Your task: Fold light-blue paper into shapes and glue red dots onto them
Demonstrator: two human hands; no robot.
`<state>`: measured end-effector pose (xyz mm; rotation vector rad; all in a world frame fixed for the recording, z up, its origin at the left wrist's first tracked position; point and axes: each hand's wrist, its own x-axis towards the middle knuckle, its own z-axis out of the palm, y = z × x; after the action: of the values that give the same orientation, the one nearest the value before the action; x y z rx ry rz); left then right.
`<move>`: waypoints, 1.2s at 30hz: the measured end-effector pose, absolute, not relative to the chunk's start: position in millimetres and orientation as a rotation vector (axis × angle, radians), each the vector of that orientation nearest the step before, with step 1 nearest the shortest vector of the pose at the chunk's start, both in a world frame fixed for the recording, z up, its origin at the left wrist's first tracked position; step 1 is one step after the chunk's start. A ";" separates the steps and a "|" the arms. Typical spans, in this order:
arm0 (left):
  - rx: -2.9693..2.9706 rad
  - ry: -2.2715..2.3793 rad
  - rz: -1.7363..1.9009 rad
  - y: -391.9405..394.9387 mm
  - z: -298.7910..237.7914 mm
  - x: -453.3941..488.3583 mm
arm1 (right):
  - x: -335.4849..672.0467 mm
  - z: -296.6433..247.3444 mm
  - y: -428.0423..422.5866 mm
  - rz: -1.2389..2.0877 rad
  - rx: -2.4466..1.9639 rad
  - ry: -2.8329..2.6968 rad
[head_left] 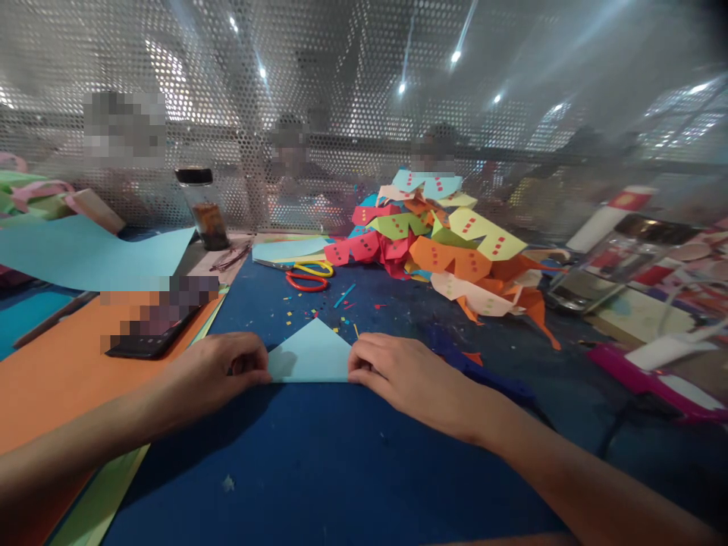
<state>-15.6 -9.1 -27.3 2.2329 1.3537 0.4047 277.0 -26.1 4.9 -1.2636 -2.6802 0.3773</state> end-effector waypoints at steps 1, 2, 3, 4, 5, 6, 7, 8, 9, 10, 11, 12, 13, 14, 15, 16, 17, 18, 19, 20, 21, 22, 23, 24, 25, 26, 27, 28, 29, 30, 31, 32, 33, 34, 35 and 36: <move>2.233 1.358 0.407 -9.0 -27.6 -15.8 | 277.0 4.7 -26.1 0.377 -1.274 -2.673; 2.234 1.362 0.410 -8.8 -28.0 -15.9 | 277.1 4.4 -26.1 0.375 -1.281 -2.666; 2.236 1.364 0.412 -8.7 -28.4 -16.1 | 277.2 4.1 -26.2 0.374 -1.282 -2.661; 2.239 1.365 0.413 -8.6 -28.8 -16.3 | 277.3 3.8 -26.2 0.373 -1.283 -2.657; 2.241 1.367 0.409 -8.4 -29.2 -16.4 | 277.4 3.5 -26.2 0.374 -1.289 -2.651; 2.241 1.373 0.403 -8.4 -29.5 -16.6 | 277.4 3.2 -26.2 0.374 -1.301 -2.646; 2.241 1.379 0.396 -8.4 -29.6 -16.7 | 277.2 3.0 -26.1 0.374 -1.317 -2.643; 2.240 1.388 0.390 -8.5 -29.7 -16.8 | 276.9 2.7 -26.0 0.375 -1.332 -2.641; 2.239 1.395 0.386 -8.6 -29.7 -17.0 | 276.5 2.5 -25.9 0.374 -1.343 -2.641; 2.239 1.398 0.386 -8.9 -29.5 -17.1 | 276.1 2.3 -25.7 0.372 -1.348 -2.643; 2.241 1.395 0.392 -9.1 -29.3 -17.1 | 275.7 2.1 -25.5 0.368 -1.347 -2.645; 2.243 1.391 0.400 -9.4 -29.0 -17.1 | 275.4 1.9 -25.3 0.362 -1.344 -2.648; 2.245 1.385 0.407 -9.6 -28.7 -17.1 | 275.2 1.7 -25.1 0.355 -1.342 -2.650; 2.246 1.382 0.414 -9.7 -28.4 -16.9 | 275.2 1.6 -25.0 0.347 -1.340 -2.650; 2.246 1.378 0.420 -9.8 -28.1 -16.8 | 275.4 1.4 -24.9 0.342 -1.336 -2.652; 2.248 1.371 0.425 -9.9 -27.8 -16.6 | 275.6 1.4 -25.0 0.340 -1.328 -2.654; 2.249 1.366 0.430 -10.0 -27.4 -16.4 | 275.9 1.4 -25.0 0.340 -1.320 -2.658; 2.250 1.362 0.433 -10.1 -27.0 -16.2 | 276.3 1.5 -25.1 0.342 -1.315 -2.660; 2.251 1.357 0.437 -10.4 -26.6 -16.0 | 276.6 1.6 -25.3 0.345 -1.311 -2.661; 2.253 1.350 0.434 -10.8 -26.0 -15.8 | 276.8 1.6 -25.4 0.348 -1.306 -2.664; 2.256 1.342 0.431 -11.3 -25.4 -15.5 | 277.1 1.5 -25.5 0.349 -1.299 -2.668; 2.263 1.333 0.428 -11.9 -24.6 -15.3 | 277.3 1.4 -25.6 0.349 -1.291 -2.672; 2.272 1.321 0.426 -12.6 -23.8 -15.1 | 277.4 1.1 -25.8 0.346 -1.281 -2.675; 2.285 1.303 0.426 -13.2 -22.9 -14.9 | 277.6 0.8 -25.9 0.340 -1.268 -2.677; 2.299 1.286 0.426 -13.7 -22.2 -14.7 | 277.7 0.5 -26.0 0.333 -1.256 -2.679; 2.311 1.273 0.426 -14.1 -21.6 -14.5 | 277.7 0.3 -26.1 0.324 -1.247 -2.679; 2.321 1.261 0.425 -14.2 -21.2 -14.4 | 277.7 0.2 -26.3 0.316 -1.242 -2.678; 2.327 1.253 0.422 -14.2 -21.0 -14.4 | 277.6 0.4 -26.5 0.307 -1.241 -2.678; 2.333 1.251 0.423 -14.0 -21.2 -14.4 | 277.4 0.8 -26.8 0.298 -1.240 -2.681; 2.339 1.249 0.425 -13.8 -21.5 -14.5 | 277.2 1.4 -27.2 0.288 -1.236 -2.687; 2.351 1.245 0.434 -13.8 -21.9 -14.5 | 277.0 2.2 -27.7 0.274 -1.229 -2.693; 2.372 1.235 0.448 -13.9 -22.4 -14.6 | 276.8 3.1 -28.4 0.256 -1.214 -2.699; 2.403 1.221 0.465 -14.4 -22.9 -14.7 | 276.5 4.0 -29.2 0.237 -1.194 -2.705; 2.444 1.204 0.486 -15.3 -23.5 -14.7 | 276.3 4.9 -30.2 0.217 -1.177 -2.712; 2.492 1.186 0.507 -16.4 -24.0 -14.7 | 276.0 5.7 -31.2 0.200 -1.164 -2.718; 2.545 1.173 0.521 -17.9 -24.5 -14.5 | 275.7 6.4 -32.3 0.189 -1.157 -2.724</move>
<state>-14.5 -17.9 -24.5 2.5446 1.1728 0.5215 275.7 -32.3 6.4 -1.1575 -2.7244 0.1894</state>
